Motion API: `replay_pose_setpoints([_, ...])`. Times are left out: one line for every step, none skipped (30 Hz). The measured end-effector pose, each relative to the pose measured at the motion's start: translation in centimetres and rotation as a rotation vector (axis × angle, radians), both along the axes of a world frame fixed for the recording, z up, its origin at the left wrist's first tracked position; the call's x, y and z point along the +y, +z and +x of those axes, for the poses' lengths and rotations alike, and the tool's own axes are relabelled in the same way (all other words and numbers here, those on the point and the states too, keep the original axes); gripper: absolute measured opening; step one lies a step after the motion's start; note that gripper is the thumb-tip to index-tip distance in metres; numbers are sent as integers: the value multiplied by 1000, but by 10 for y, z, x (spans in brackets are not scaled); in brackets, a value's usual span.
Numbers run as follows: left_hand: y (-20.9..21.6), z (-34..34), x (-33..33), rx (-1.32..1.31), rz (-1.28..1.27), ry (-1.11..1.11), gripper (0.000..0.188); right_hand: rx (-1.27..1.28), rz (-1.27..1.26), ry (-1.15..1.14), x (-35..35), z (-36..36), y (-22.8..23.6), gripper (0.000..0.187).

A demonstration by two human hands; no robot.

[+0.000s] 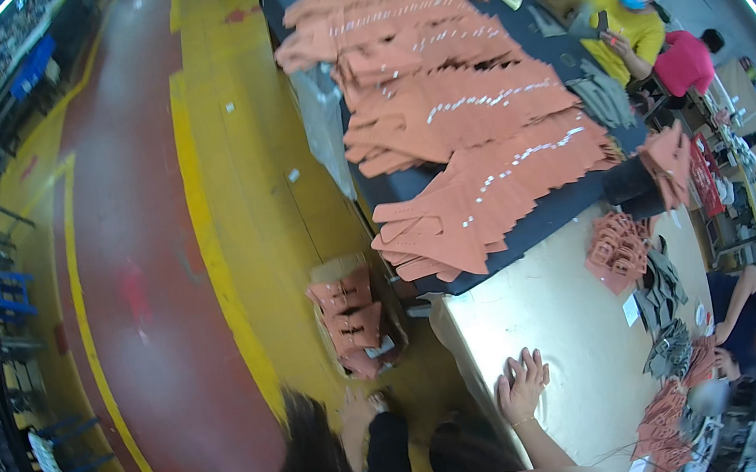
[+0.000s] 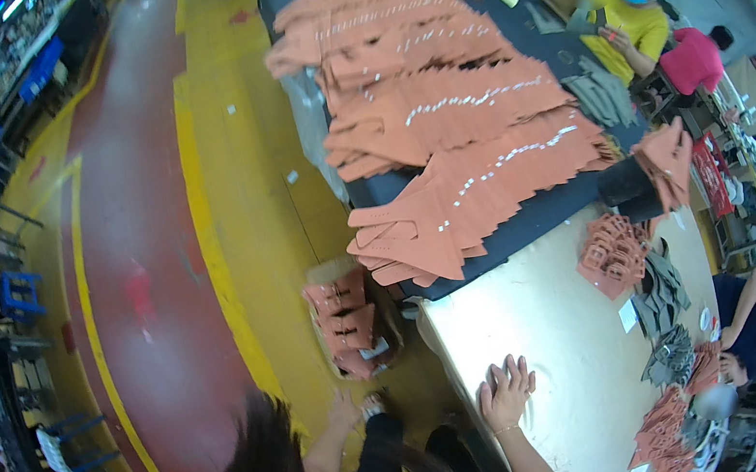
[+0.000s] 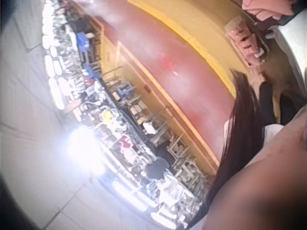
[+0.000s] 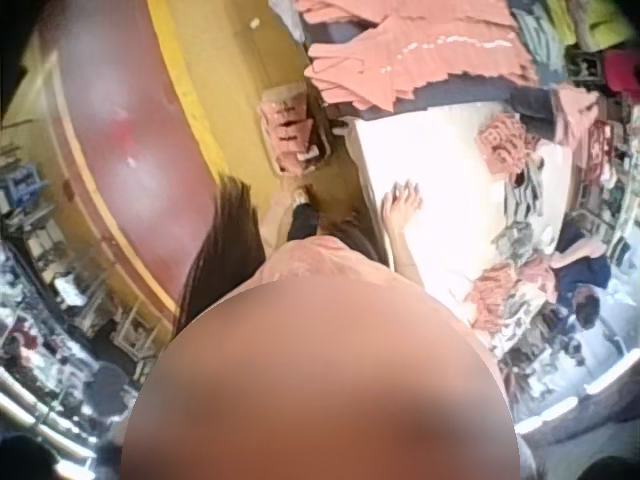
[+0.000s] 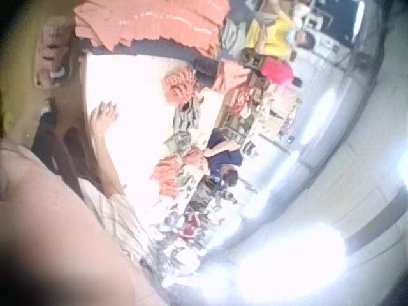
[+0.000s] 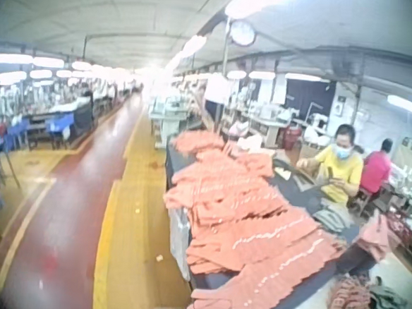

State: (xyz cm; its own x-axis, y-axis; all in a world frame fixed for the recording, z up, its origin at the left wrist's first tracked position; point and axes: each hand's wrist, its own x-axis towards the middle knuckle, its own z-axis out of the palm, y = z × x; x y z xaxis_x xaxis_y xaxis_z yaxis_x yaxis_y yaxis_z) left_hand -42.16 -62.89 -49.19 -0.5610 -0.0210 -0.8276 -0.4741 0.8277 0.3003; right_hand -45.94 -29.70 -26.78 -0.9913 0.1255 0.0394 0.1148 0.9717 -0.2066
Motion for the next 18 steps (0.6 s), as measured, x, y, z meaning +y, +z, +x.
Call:
replay_pose_setpoints([20,12,-5,-42,1,60,90,6,4,-5,-1,1,1,37])
replay_pose_setpoints([39,24,-11,-66,3,103,90,30,14,4,-2,3,2,38])
replay_pose_setpoints([52,24,-20,-32,-19,73,90,32,5,-4,-3,4,2,38])
replay_pose_setpoints([64,25,-28,3,-42,43,90,22,-3,-13,-4,5,1,38])
replay_pose_setpoints([79,32,-36,7,-59,20,90,58,15,-12,-3,5,2,38])
replay_pose_setpoints([92,31,-44,163,-88,5,85,18,-31,-19,-2,4,1,38])
replay_pose_setpoints([108,24,-53,277,-123,-16,79,-33,-55,-30,1,2,3,38])
replay_pose_setpoints([127,8,-64,382,-30,103,68,-100,-114,-43,4,-1,7,38])
replay_pose_setpoints([153,-14,-72,426,47,219,57,-156,-190,-36,9,-3,14,39])
replay_pose_setpoints([184,-36,-75,524,247,412,38,-220,-170,13,17,-6,23,37])
replay_pose_setpoints([220,-57,-73,632,389,479,23,-334,-269,89,29,-15,35,32])
replay_pose_setpoints([261,-82,-73,548,647,699,19,-371,-439,87,40,-15,51,31])
replay_pose_setpoints([305,-104,-68,652,515,576,22,-235,-583,117,48,-11,71,29])
replay_pose_setpoints([352,-122,-60,813,713,538,29,-74,-649,175,62,-3,97,25])
replay_pose_setpoints([402,-142,-52,820,663,478,33,6,-597,169,75,3,125,25])
replay_pose_setpoints([450,-158,-37,951,782,424,35,24,-593,73,90,9,155,23])
replay_pose_setpoints([498,-170,-23,1130,805,161,37,43,-811,-74,108,20,187,16])
replay_pose_setpoints([541,-174,-3,1330,713,92,48,118,-865,-142,126,36,221,15])
